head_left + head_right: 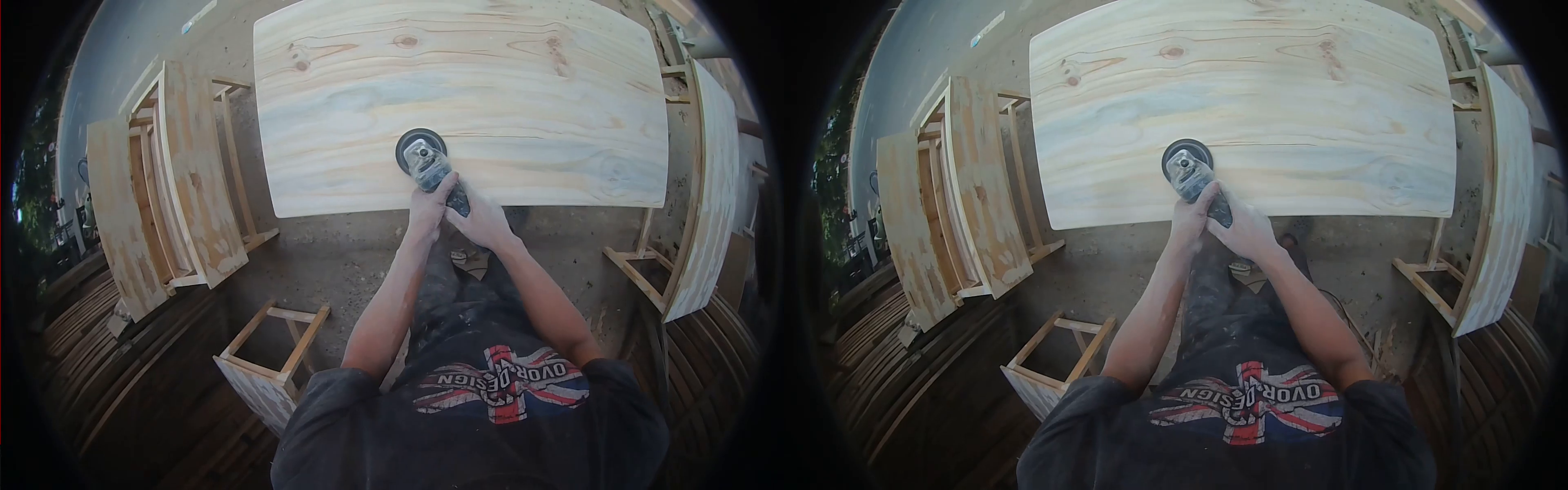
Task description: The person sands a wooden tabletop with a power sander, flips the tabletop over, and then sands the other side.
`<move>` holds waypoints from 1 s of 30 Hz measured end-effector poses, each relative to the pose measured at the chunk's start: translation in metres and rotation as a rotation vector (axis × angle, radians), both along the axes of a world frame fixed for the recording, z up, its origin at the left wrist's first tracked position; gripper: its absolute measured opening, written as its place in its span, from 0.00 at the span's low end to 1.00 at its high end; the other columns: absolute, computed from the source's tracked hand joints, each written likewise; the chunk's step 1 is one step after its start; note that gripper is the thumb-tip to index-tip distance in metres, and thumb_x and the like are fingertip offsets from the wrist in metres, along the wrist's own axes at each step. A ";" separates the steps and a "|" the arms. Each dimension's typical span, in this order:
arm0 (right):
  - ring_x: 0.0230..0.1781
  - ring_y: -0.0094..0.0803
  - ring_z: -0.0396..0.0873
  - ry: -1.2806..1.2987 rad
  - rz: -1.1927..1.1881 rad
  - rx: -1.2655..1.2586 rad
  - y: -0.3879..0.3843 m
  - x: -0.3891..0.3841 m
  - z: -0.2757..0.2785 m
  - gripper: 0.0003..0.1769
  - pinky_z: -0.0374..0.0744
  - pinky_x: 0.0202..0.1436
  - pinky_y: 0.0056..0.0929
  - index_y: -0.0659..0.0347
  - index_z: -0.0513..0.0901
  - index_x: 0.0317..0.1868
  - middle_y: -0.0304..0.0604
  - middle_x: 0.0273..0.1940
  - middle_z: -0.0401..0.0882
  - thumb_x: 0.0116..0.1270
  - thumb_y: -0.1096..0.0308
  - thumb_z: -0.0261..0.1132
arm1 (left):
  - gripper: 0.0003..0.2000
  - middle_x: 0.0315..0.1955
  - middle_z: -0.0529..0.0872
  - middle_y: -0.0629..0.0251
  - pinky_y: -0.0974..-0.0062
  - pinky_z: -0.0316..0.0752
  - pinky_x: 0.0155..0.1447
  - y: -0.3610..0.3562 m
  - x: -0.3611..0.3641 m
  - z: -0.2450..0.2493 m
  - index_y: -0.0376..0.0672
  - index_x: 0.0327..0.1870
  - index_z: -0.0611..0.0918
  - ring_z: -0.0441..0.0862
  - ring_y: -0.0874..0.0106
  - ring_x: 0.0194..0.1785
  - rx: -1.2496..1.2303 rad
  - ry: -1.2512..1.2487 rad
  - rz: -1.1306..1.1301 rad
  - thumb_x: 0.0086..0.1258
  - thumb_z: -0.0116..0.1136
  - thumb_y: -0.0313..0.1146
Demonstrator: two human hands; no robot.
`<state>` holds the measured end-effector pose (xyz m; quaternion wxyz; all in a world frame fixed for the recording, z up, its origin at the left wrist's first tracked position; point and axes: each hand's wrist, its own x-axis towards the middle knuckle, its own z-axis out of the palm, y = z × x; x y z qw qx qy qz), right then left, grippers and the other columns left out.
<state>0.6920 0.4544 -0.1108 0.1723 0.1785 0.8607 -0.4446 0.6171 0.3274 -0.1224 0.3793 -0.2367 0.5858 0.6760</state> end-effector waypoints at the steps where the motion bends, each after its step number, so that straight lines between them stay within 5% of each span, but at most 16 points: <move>1: 0.56 0.63 0.87 -0.011 0.069 0.005 -0.021 -0.019 -0.006 0.49 0.83 0.60 0.57 0.52 0.64 0.84 0.65 0.54 0.88 0.68 0.43 0.70 | 0.16 0.44 0.91 0.66 0.73 0.83 0.49 -0.026 -0.008 -0.014 0.35 0.51 0.88 0.88 0.75 0.44 0.071 0.011 0.131 0.72 0.77 0.38; 8: 0.56 0.61 0.87 -0.055 0.333 -0.043 -0.120 -0.134 0.008 0.47 0.83 0.61 0.56 0.54 0.68 0.81 0.64 0.54 0.88 0.67 0.43 0.69 | 0.26 0.48 0.89 0.63 0.67 0.86 0.52 -0.143 -0.083 -0.011 0.35 0.59 0.82 0.89 0.71 0.48 0.067 0.014 0.437 0.72 0.78 0.44; 11: 0.53 0.59 0.89 -0.019 0.286 -0.014 -0.116 -0.148 0.003 0.46 0.84 0.60 0.56 0.54 0.69 0.81 0.60 0.51 0.90 0.66 0.42 0.68 | 0.26 0.48 0.89 0.64 0.67 0.84 0.54 -0.137 -0.104 -0.010 0.35 0.59 0.82 0.88 0.72 0.49 0.071 0.001 0.357 0.71 0.78 0.45; 30: 0.56 0.60 0.87 -0.144 0.014 0.102 0.106 -0.027 0.032 0.45 0.82 0.60 0.55 0.52 0.69 0.81 0.61 0.54 0.89 0.68 0.44 0.70 | 0.22 0.43 0.90 0.65 0.71 0.82 0.50 0.110 -0.007 -0.016 0.34 0.51 0.87 0.87 0.75 0.44 0.123 0.031 0.117 0.69 0.79 0.45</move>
